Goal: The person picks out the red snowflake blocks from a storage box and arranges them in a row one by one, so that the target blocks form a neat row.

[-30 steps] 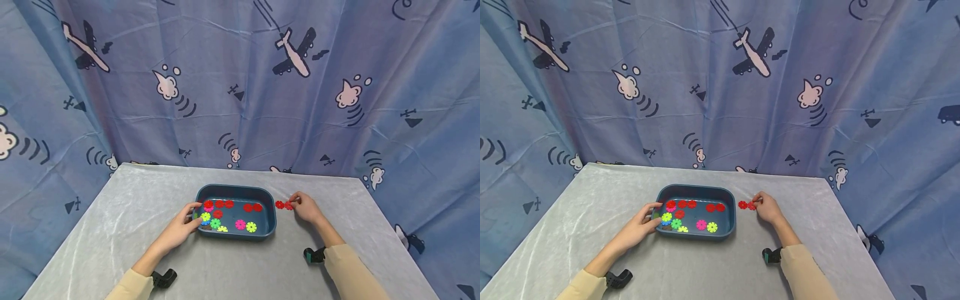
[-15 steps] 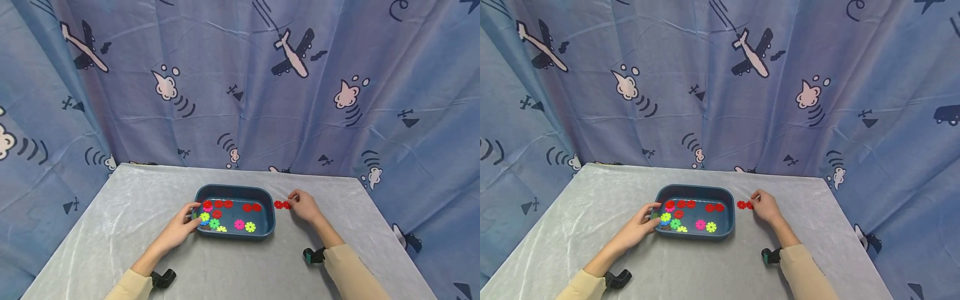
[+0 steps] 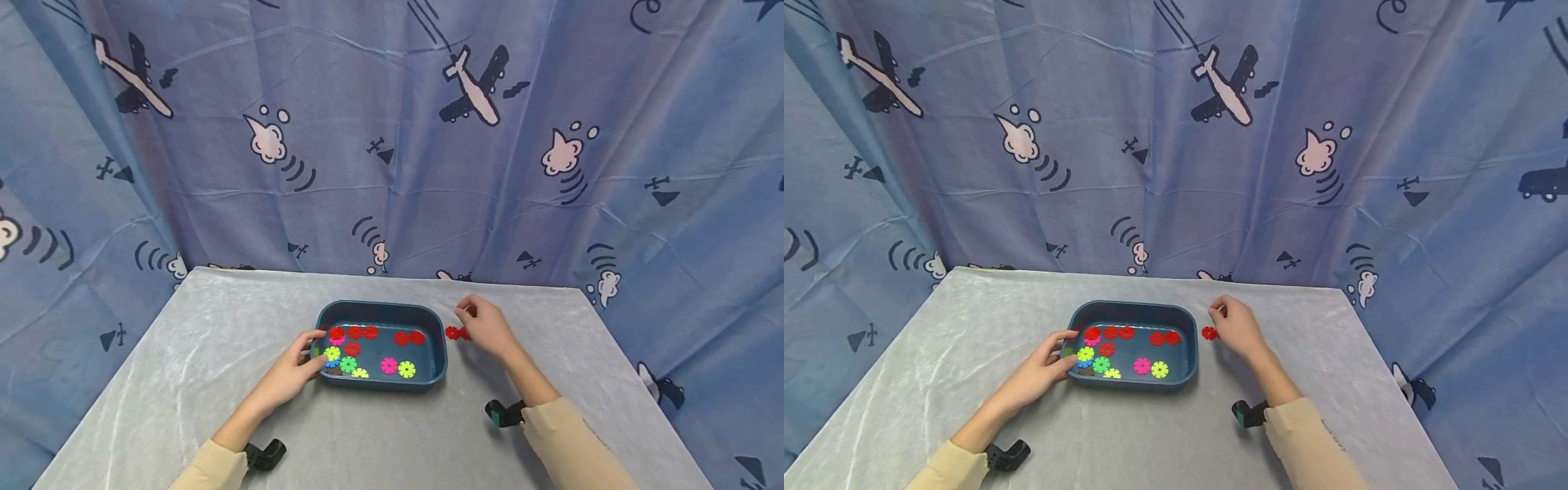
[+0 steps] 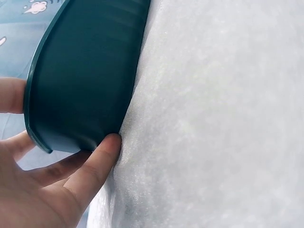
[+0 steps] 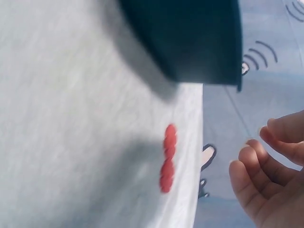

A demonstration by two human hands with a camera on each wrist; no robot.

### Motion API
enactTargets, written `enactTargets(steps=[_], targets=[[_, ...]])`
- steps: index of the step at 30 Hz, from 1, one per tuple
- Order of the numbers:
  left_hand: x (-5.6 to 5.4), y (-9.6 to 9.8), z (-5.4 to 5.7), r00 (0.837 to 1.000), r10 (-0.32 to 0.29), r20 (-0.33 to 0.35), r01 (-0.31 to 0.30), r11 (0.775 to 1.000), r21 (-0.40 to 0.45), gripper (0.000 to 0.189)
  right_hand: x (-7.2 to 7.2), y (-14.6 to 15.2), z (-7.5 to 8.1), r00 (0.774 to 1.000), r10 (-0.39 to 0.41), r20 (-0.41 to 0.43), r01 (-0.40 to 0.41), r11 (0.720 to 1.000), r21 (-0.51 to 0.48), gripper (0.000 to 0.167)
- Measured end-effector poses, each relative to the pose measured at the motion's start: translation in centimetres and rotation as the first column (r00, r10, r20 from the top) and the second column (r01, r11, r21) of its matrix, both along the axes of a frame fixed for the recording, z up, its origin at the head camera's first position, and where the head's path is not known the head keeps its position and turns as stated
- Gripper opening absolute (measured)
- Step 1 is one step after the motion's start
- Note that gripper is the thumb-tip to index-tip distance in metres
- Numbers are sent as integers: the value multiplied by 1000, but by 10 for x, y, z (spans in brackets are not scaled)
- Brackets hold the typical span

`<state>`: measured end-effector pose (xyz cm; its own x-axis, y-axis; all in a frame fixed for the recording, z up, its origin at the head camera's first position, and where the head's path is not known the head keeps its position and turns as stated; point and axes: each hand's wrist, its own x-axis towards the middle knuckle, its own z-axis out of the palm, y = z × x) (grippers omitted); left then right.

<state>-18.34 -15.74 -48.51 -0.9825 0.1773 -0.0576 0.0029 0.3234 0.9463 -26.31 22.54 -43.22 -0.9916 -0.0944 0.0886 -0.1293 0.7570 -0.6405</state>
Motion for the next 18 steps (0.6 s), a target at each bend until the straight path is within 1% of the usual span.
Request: enactTargets(steps=[9, 14, 18], targets=[[-2, 0, -3, 1000, 10, 7, -10, 1000, -3, 49, 8, -30, 15, 996, 58, -68, -61, 997, -39, 14], [-2, 0, -4, 1000, 8, 9, -8, 1000, 2, 49, 9, -49, 16, 986, 123, -114, -130, 990, -57, 8], [-2, 0, -4, 1000, 9, 12, -9, 1000, 0, 50, 10, -64, 14, 980, 158, -120, -166, 984, -61, 6]])
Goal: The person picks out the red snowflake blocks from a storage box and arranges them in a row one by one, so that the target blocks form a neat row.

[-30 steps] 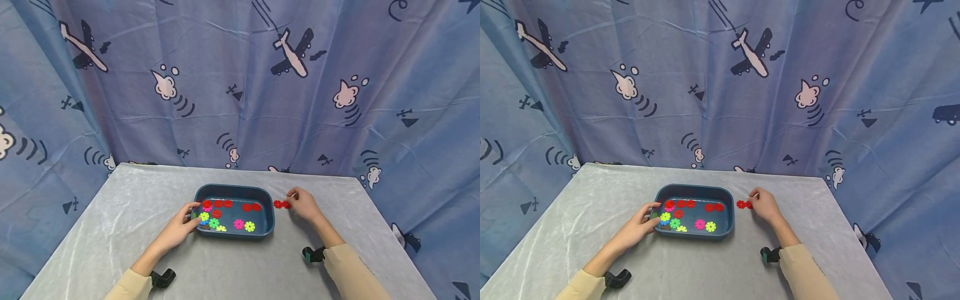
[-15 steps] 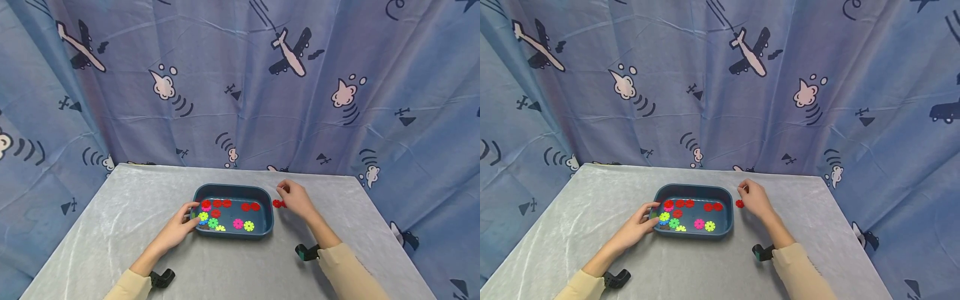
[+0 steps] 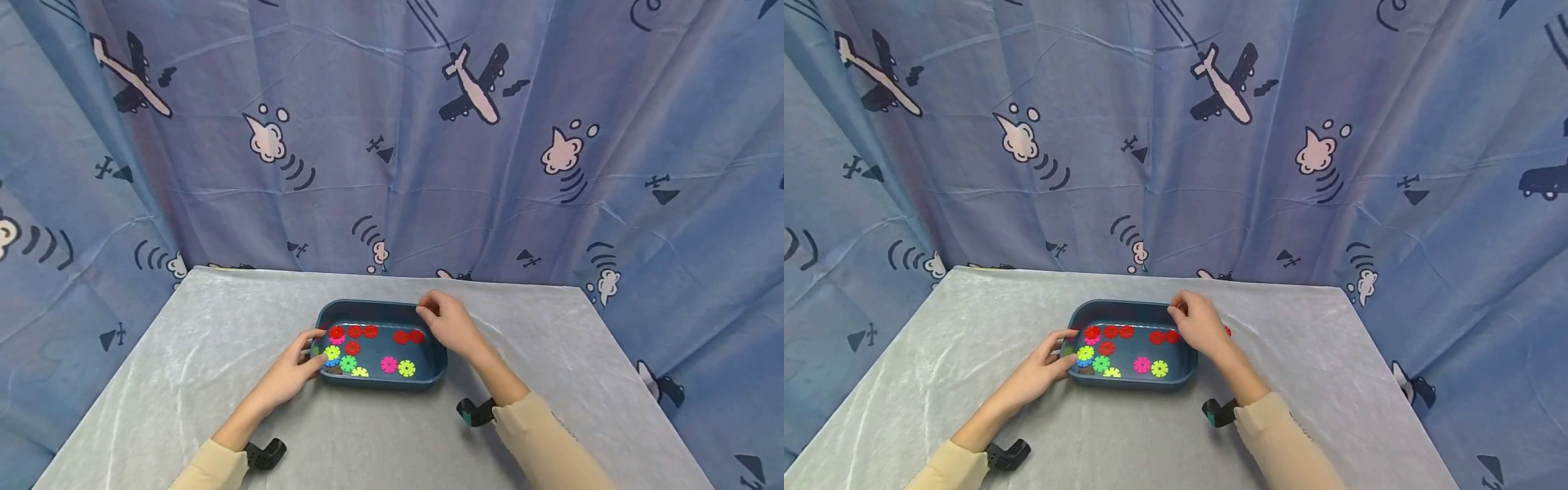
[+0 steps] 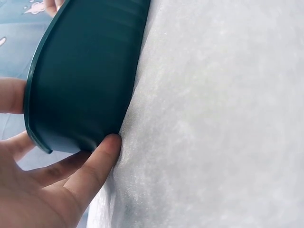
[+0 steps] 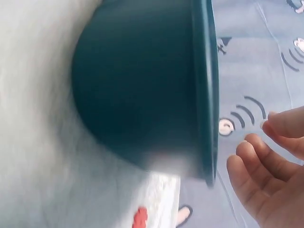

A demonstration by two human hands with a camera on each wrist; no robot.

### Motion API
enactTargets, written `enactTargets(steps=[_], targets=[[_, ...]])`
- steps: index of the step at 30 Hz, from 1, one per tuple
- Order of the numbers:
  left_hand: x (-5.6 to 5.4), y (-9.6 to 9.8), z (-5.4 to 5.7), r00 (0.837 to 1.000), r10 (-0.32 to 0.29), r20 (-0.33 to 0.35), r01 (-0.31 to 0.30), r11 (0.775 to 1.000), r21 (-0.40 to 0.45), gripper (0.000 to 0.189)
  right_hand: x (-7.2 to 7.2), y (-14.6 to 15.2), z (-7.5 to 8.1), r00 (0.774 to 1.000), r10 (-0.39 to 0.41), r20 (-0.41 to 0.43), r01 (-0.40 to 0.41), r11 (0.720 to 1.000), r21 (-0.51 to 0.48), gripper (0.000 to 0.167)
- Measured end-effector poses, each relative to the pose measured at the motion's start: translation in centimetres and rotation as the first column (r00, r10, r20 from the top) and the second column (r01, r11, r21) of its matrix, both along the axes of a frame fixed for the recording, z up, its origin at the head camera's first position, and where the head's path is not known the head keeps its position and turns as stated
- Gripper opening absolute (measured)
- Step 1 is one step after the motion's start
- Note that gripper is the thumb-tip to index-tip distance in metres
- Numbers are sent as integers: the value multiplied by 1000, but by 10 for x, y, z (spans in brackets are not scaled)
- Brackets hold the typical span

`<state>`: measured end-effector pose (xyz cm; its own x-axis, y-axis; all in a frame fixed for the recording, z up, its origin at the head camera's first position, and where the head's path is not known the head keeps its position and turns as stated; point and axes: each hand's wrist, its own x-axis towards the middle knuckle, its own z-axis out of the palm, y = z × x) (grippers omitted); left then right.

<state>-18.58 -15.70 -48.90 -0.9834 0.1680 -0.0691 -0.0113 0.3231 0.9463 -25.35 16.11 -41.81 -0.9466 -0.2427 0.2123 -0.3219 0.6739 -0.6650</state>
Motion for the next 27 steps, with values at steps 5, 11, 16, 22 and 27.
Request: enactTargets(steps=[5, 11, 16, 22, 27], targets=[[0, 0, 1, 1000, -4, -6, 4, 1000, -4, 49, 0, -16, -5, 999, 19, 36, -19, 1000, -3, 6], [2, 1, 3, 1000, -3, -18, 3, 1000, 5, 48, -3, -32, -14, 996, 28, 85, -28, 1000, -5, 6], [4, 2, 4, 1000, -3, -24, 3, 1000, 4, 48, -7, -39, -25, 994, 33, 108, -35, 999, 13, 6], [3, 1, 5, 1000, -5, -11, 5, 1000, 7, 48, -13, -44, -34, 990, 2, 141, -12, 997, 74, 6], [2, 0, 4, 1000, -9, -5, 9, 1000, 9, 48, -16, -47, -41, 988, -16, 155, -1, 994, 108, 6]])
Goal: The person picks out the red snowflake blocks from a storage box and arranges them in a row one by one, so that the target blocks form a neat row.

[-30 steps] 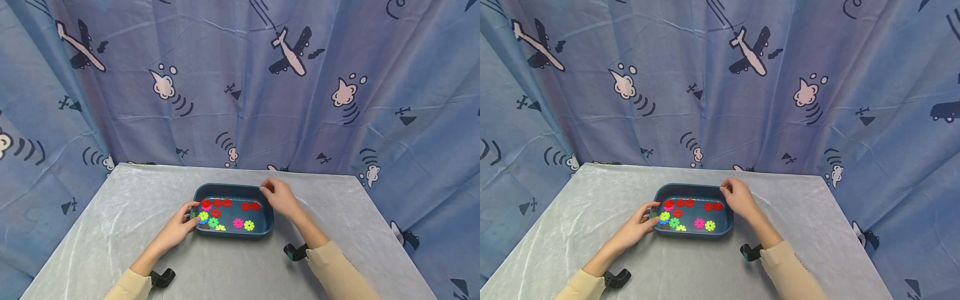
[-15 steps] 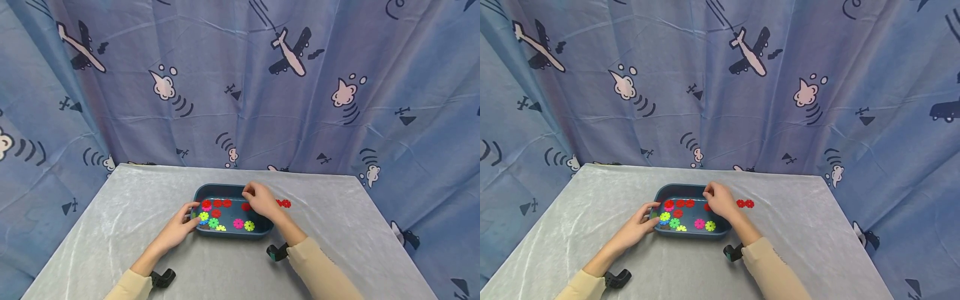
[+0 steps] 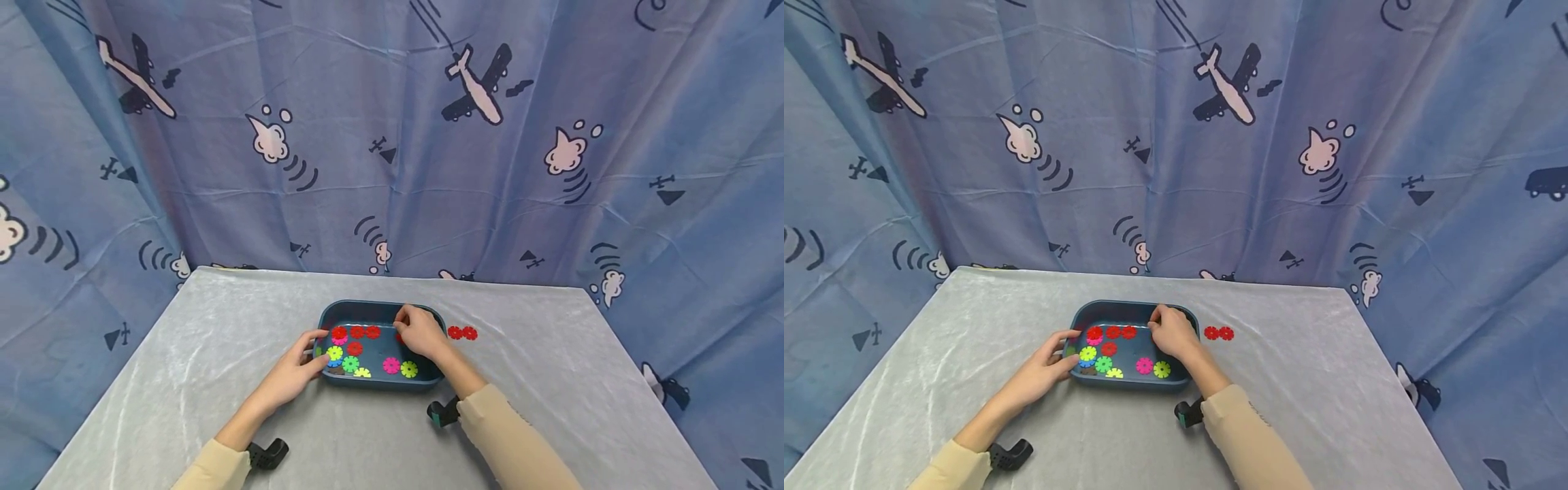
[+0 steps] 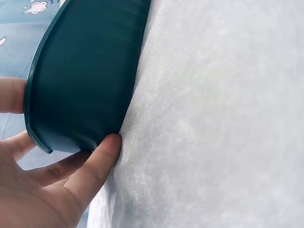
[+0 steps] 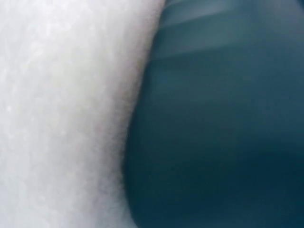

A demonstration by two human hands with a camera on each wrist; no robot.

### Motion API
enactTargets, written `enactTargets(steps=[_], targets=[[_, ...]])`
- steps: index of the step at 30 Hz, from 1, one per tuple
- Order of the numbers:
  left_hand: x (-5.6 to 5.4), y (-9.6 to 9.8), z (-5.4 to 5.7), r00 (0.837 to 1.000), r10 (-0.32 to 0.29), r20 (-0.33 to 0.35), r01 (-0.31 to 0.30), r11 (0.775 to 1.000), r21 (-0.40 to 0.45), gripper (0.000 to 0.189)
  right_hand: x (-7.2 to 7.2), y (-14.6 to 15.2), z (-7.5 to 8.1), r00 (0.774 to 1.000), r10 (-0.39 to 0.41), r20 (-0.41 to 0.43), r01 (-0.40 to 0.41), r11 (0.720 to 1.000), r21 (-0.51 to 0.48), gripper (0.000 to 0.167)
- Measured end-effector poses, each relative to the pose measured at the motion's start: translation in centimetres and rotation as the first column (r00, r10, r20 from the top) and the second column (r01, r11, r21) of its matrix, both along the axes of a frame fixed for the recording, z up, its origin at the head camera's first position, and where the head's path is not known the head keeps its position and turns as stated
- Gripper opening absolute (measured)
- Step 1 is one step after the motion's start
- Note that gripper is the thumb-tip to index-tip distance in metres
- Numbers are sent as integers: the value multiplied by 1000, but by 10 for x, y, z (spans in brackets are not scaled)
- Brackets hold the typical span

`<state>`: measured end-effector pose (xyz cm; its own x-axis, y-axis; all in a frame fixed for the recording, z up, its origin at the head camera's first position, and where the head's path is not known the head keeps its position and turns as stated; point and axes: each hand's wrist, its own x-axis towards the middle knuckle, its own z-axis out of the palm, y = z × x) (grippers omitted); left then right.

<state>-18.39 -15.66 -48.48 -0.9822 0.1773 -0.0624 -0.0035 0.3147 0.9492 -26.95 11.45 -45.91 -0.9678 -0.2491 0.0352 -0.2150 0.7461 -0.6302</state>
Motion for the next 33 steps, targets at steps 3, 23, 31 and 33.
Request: enactTargets(steps=[3, 23, 31, 33], targets=[[0, -1, 0, 1000, 2, -3, -2, 1000, 0, 49, -1, -2, -2, 1000, 2, 4, -2, 1000, 9, 6], [1, 0, 2, 1000, 8, -22, -8, 1000, -22, 48, -3, -1, -11, 998, 57, -6, -57, 998, 39, 19], [2, 1, 0, 999, 11, -30, -12, 1000, -15, 47, -2, -1, -15, 994, 109, -12, -108, 993, 50, 20], [1, 1, 0, 1000, 11, -27, -12, 1000, -13, 47, -2, -1, -15, 993, 116, -12, -116, 991, 61, 20]])
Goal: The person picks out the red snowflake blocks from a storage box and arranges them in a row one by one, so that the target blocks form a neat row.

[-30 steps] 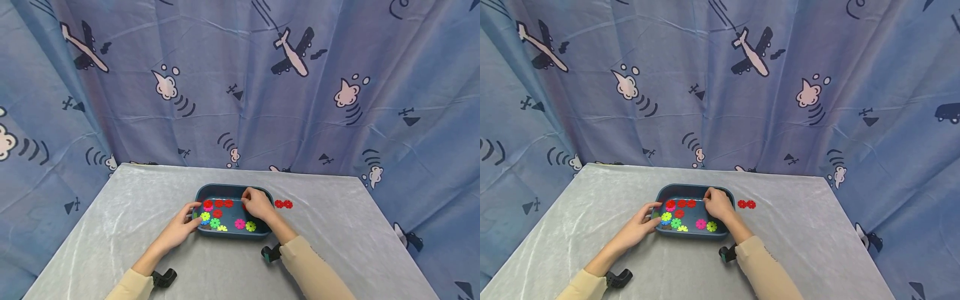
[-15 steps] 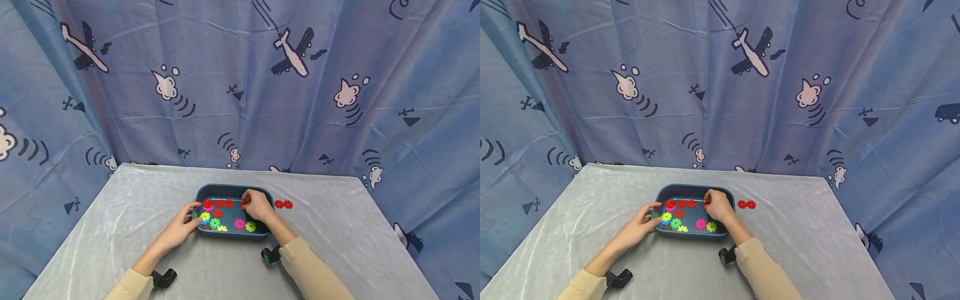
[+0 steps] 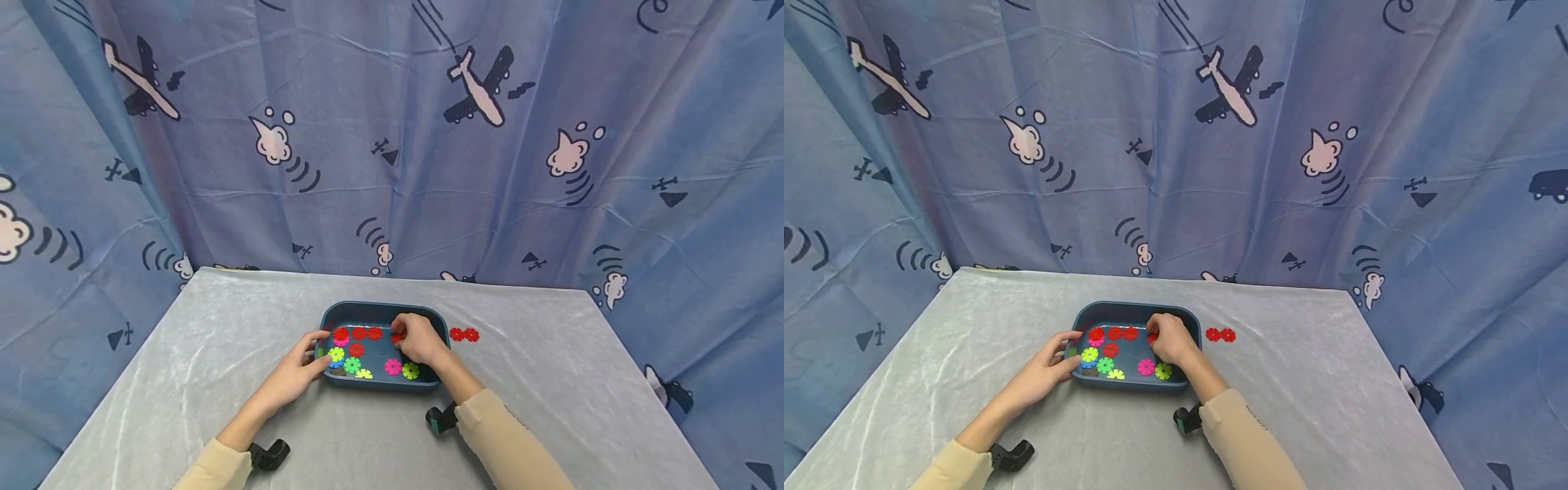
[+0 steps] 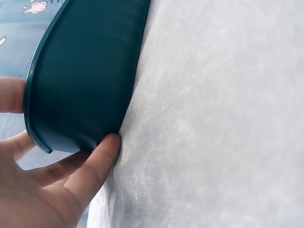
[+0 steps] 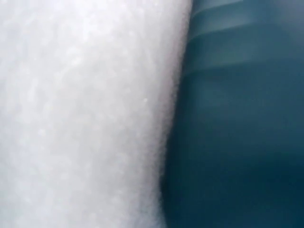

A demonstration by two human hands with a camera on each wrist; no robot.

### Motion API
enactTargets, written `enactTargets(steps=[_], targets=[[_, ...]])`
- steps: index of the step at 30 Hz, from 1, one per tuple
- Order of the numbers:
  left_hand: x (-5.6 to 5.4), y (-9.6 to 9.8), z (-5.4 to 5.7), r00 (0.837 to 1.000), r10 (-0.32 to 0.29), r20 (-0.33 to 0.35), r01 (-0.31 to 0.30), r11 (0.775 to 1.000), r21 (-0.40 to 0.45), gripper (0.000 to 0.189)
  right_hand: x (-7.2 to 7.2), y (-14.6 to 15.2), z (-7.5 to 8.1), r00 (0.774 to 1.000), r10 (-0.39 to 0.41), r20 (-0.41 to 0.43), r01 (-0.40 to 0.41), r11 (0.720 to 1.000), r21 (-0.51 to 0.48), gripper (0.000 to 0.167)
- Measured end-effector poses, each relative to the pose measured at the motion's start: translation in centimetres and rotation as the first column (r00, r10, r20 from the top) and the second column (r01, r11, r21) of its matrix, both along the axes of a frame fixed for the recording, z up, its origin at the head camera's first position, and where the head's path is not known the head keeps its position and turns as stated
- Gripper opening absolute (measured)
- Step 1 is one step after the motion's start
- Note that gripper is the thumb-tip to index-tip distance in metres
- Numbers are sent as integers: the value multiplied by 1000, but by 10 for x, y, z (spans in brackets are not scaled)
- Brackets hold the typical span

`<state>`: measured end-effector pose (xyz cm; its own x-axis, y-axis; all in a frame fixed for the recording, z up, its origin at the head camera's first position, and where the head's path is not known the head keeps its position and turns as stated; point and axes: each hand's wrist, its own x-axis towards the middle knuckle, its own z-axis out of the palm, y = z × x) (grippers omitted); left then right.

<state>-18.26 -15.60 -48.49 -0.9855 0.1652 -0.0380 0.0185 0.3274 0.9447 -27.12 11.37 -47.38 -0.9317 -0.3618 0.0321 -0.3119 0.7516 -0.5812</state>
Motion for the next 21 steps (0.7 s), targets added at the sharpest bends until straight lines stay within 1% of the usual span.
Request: enactTargets(steps=[7, 15, 21], targets=[[-2, 1, 0, 1000, 2, 8, -2, 1000, 6, 48, 2, 1, 2, 1000, -1, -1, 1, 999, 45, 21], [-2, 0, 0, 1000, -5, -1, 5, 1000, 4, 47, 1, 0, 1, 1000, 12, 17, -13, 1000, 27, 19], [-2, -1, -1, 1000, -3, 6, 3, 1000, 8, 47, -1, -1, -1, 999, 24, 33, -24, 1000, 5, 19]])
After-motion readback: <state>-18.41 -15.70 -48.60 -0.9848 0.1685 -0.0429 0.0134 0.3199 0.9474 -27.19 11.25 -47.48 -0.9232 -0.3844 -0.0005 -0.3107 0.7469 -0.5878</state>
